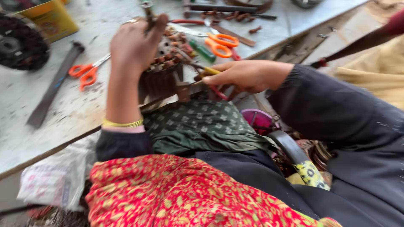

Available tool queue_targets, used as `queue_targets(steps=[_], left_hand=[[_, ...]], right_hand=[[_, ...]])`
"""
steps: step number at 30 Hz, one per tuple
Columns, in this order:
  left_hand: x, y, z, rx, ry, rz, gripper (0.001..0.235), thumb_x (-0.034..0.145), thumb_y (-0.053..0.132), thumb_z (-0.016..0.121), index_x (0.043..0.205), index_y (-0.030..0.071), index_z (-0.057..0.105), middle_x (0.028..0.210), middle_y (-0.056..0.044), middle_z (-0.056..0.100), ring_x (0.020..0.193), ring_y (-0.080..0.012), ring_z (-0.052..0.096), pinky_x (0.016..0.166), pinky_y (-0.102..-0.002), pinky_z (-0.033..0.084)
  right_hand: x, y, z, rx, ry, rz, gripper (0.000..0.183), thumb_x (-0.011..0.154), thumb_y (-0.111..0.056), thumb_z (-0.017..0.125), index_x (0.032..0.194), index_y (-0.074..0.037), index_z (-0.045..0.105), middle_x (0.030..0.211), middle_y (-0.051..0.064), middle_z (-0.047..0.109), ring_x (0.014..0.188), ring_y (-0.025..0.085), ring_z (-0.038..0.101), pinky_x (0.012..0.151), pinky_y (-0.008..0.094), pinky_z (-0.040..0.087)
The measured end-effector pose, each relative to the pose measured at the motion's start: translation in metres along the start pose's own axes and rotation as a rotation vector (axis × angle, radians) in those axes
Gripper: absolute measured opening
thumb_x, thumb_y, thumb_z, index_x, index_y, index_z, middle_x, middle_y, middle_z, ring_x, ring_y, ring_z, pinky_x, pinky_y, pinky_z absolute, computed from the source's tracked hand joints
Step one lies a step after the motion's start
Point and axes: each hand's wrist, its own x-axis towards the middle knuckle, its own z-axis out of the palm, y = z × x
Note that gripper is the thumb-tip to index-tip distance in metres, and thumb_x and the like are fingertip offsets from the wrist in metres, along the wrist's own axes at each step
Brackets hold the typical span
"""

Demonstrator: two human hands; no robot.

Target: The person uses a flat metal tool to scrape and clean the copper windings of a motor stator. They then use pliers and scissors to pull and trim wires from the stator slots. The work is performed at a cluttered workbench with various tools visible.

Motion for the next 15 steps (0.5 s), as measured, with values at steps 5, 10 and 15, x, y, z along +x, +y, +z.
queue_targets(steps=[5,10,15], left_hand=[[-0.003,0.01,-0.004,0.028,-0.065,-0.081,0.103,0.09,0.093,0.021,0.085,0.004,0.073,0.087,-0.02,0.068,0.099,-0.0378,0.066,0.083,-0.051,0.052],[-0.002,0.01,-0.004,0.028,-0.031,-0.041,0.102,0.092,0.093,0.021,0.089,0.006,0.075,0.085,-0.02,0.068,0.101,-0.0388,0.065,0.079,-0.052,0.053],[-0.001,0.007,0.002,0.06,-0.049,-0.041,0.101,0.093,0.091,0.023,0.089,0.005,0.075,0.087,-0.02,0.068,0.104,-0.0365,0.065,0.079,-0.05,0.055]], right_hand=[[0.003,-0.003,-0.001,0.009,0.069,0.082,0.032,0.095,-0.037,0.059,0.121,-0.018,0.063,0.094,-0.004,0.067,0.089,0.01,0.063,0.072,0.037,0.056],[0.007,0.01,0.009,0.052,0.113,-0.057,0.028,0.098,-0.032,0.063,0.115,-0.009,0.061,0.083,0.003,0.061,0.069,0.014,0.064,0.06,0.033,0.054],[0.007,0.019,0.011,-0.021,0.206,-0.112,0.029,0.099,-0.034,0.063,0.103,-0.005,0.063,0.073,0.004,0.059,0.058,0.013,0.06,0.051,0.03,0.051]])
